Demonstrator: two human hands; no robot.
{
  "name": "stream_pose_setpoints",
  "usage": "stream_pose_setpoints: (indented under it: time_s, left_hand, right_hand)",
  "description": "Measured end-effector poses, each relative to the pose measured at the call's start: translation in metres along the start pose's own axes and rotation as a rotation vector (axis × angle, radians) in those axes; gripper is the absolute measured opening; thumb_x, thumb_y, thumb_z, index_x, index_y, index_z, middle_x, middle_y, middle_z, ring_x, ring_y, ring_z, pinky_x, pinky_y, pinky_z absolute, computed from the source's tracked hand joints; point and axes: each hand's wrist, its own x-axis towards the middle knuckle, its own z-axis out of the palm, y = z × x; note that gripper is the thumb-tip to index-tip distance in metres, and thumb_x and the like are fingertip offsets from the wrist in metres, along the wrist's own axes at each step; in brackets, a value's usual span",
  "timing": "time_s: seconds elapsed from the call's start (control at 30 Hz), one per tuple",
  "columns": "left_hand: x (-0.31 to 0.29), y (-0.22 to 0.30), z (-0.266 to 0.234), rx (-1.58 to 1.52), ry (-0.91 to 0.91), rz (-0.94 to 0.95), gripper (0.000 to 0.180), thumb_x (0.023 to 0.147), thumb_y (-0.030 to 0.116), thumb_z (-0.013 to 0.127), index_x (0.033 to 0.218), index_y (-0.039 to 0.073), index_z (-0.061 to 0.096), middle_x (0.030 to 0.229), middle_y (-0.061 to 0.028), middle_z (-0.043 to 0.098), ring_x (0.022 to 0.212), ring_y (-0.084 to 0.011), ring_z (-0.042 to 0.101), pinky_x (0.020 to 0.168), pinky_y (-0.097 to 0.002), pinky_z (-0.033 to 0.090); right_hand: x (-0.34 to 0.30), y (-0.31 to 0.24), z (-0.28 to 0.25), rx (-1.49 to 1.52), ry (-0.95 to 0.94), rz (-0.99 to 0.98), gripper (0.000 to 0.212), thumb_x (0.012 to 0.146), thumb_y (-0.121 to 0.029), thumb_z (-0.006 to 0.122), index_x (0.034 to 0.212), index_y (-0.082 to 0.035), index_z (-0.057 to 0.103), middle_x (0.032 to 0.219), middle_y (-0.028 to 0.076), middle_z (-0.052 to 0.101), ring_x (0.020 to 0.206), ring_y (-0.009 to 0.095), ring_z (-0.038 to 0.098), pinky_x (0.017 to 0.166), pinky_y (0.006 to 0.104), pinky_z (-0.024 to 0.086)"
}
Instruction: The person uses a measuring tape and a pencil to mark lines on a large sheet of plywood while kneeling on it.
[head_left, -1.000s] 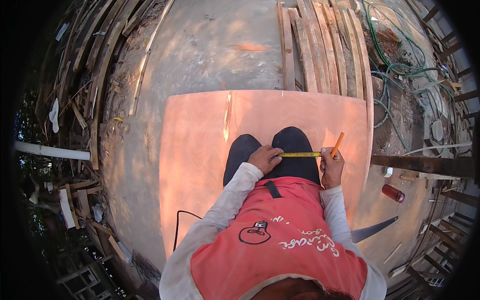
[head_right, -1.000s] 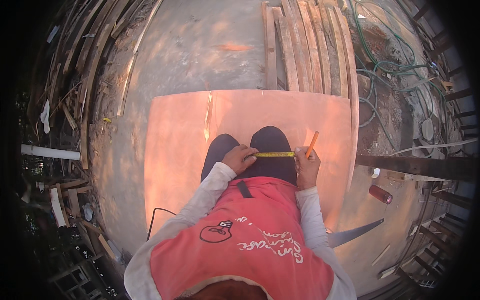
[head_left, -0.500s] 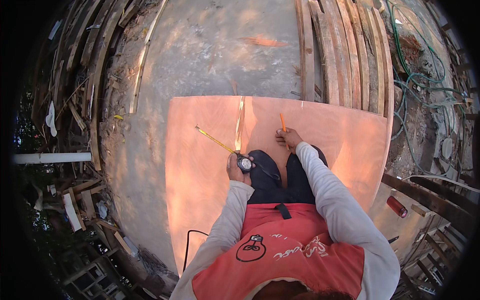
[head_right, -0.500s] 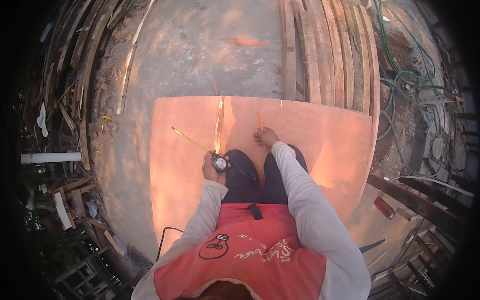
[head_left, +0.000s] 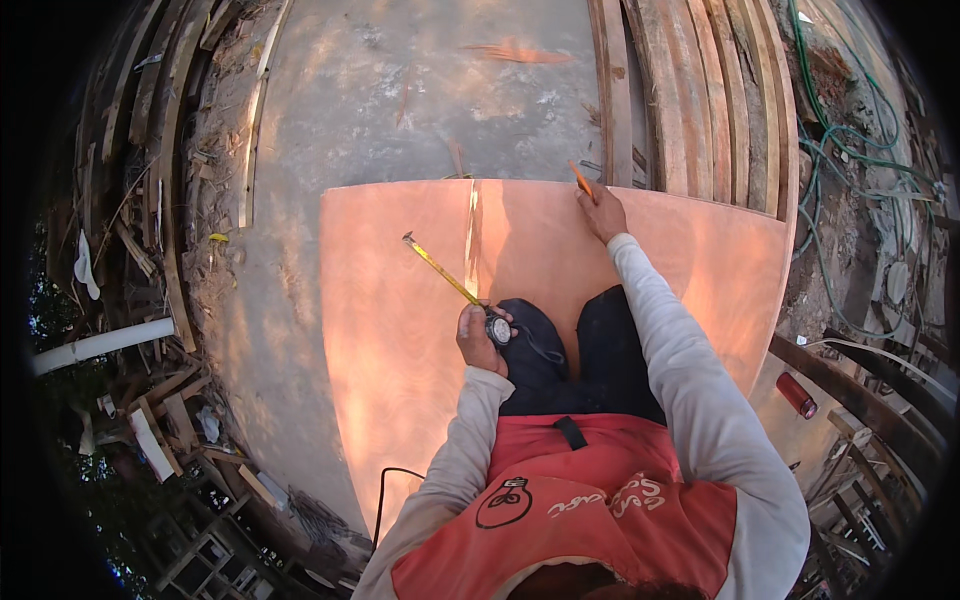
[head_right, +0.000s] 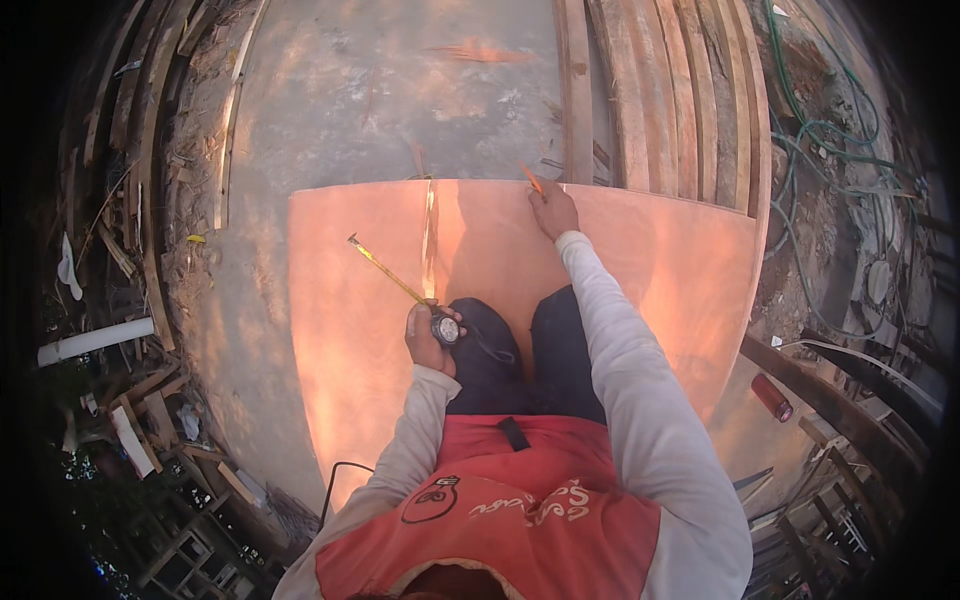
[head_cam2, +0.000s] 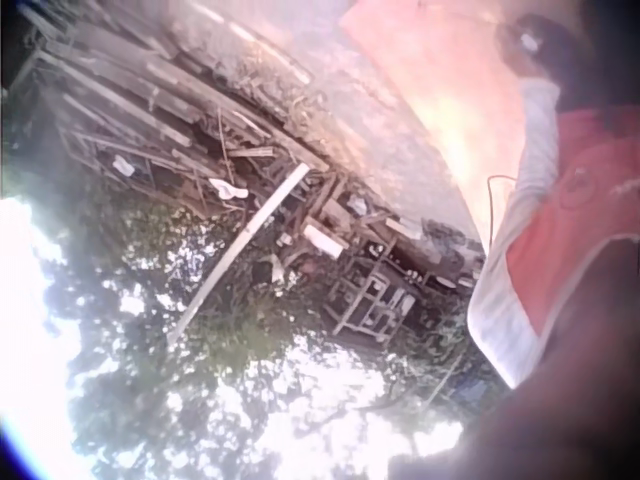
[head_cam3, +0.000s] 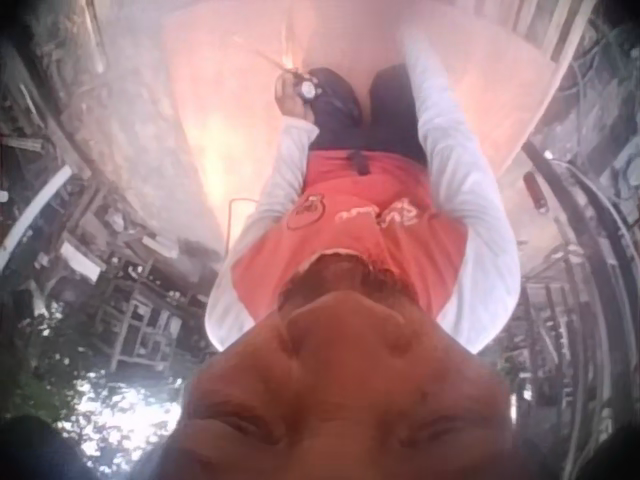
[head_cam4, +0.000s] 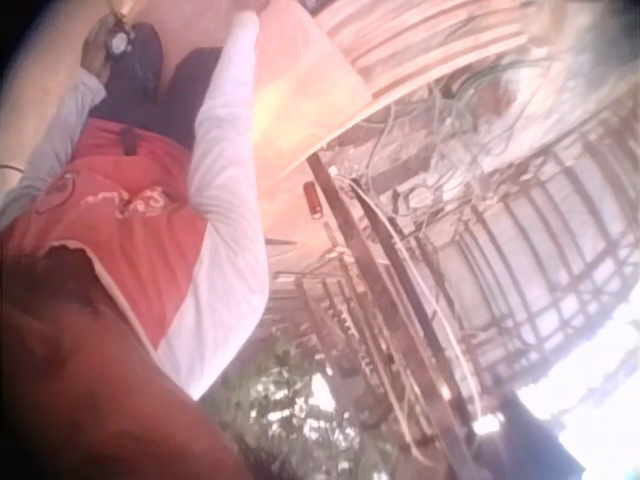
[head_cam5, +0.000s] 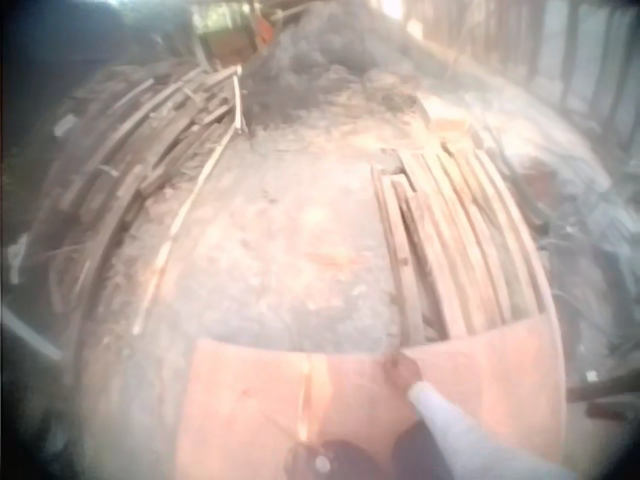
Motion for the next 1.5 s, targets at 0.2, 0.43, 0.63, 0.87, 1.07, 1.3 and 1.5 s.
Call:
stream_pose_setpoints:
  time_s: [0.2,0.43,0.63,0.87,1.07,1.3,1.5]
  left_hand:
    - [0.005,-0.011,-0.003,0.105,-0.042,0.034,0.026,0.101,0.027,0.048,0.107,0.002,0.054,0.080,-0.0095,0.061,0.070,-0.0189,0.064,0.051,-0.0299,0.055]
    - [0.003,-0.004,0.003,0.121,-0.039,0.019,0.025,0.099,0.025,0.050,0.108,0.002,0.055,0.078,-0.0087,0.061,0.069,-0.0175,0.063,0.050,-0.0286,0.054]
    - [0.022,-0.002,0.018,0.398,-0.135,-0.059,0.025,0.096,0.024,0.053,0.103,0.002,0.061,0.073,-0.0043,0.060,0.064,-0.0130,0.061,0.051,-0.0269,0.050]
    - [0.043,-0.015,0.080,1.280,-0.642,0.253,0.028,0.090,0.029,0.060,0.102,0.005,0.069,0.074,-0.0078,0.065,0.069,-0.0185,0.062,0.067,-0.0311,0.050]
    - [0.048,0.005,0.104,1.625,-0.742,0.406,0.034,0.089,0.038,0.059,0.106,0.010,0.070,0.094,-0.0183,0.069,0.092,-0.0328,0.067,0.081,-0.0405,0.051]
    - [0.145,0.055,0.001,1.807,-0.694,0.552,0.025,0.084,0.036,0.064,0.094,0.015,0.073,0.089,-0.0158,0.068,0.085,-0.0329,0.067,0.075,-0.0432,0.053]
    - [0.146,0.039,0.046,1.831,-0.656,0.404,0.025,0.085,0.034,0.058,0.092,0.016,0.074,0.086,-0.0116,0.071,0.085,-0.0302,0.068,0.077,-0.0429,0.054]
  right_hand:
    - [-0.087,0.018,0.067,-0.750,-0.315,-0.320,0.055,0.097,-0.027,0.049,0.146,-0.004,0.038,0.156,0.016,0.030,0.146,0.032,0.024,0.117,0.0454,0.025]
    - [-0.107,-0.001,0.061,-0.543,-0.461,-0.208,0.051,0.098,-0.032,0.051,0.140,-0.004,0.045,0.137,0.017,0.050,0.124,0.031,0.049,0.101,0.0445,0.041]
    - [-0.147,-0.044,0.015,0.658,-0.290,0.354,0.042,0.092,-0.024,0.067,0.126,0.000,0.059,0.081,0.003,0.061,0.064,0.010,0.055,0.058,0.0256,0.045]
    - [-0.168,-0.054,-0.004,0.943,0.079,0.433,0.026,0.088,-0.022,0.074,0.100,-0.004,0.060,0.072,0.000,0.056,0.046,0.006,0.044,0.039,0.0209,0.032]
    - [-0.154,-0.026,-0.097,1.209,0.578,0.487,0.025,0.086,-0.018,0.073,0.078,-0.009,0.051,0.064,0.002,0.051,0.043,0.008,0.043,0.035,0.0239,0.028]
    - [-0.124,0.099,-0.241,1.282,1.083,0.474,0.022,0.088,-0.020,0.072,0.078,-0.012,0.053,0.063,-0.002,0.048,0.044,0.009,0.039,0.037,0.0253,0.027]
    - [-0.096,0.100,-0.221,1.084,1.123,0.608,0.018,0.088,-0.016,0.071,0.081,-0.007,0.057,0.063,0.002,0.054,0.043,0.010,0.042,0.036,0.0260,0.030]
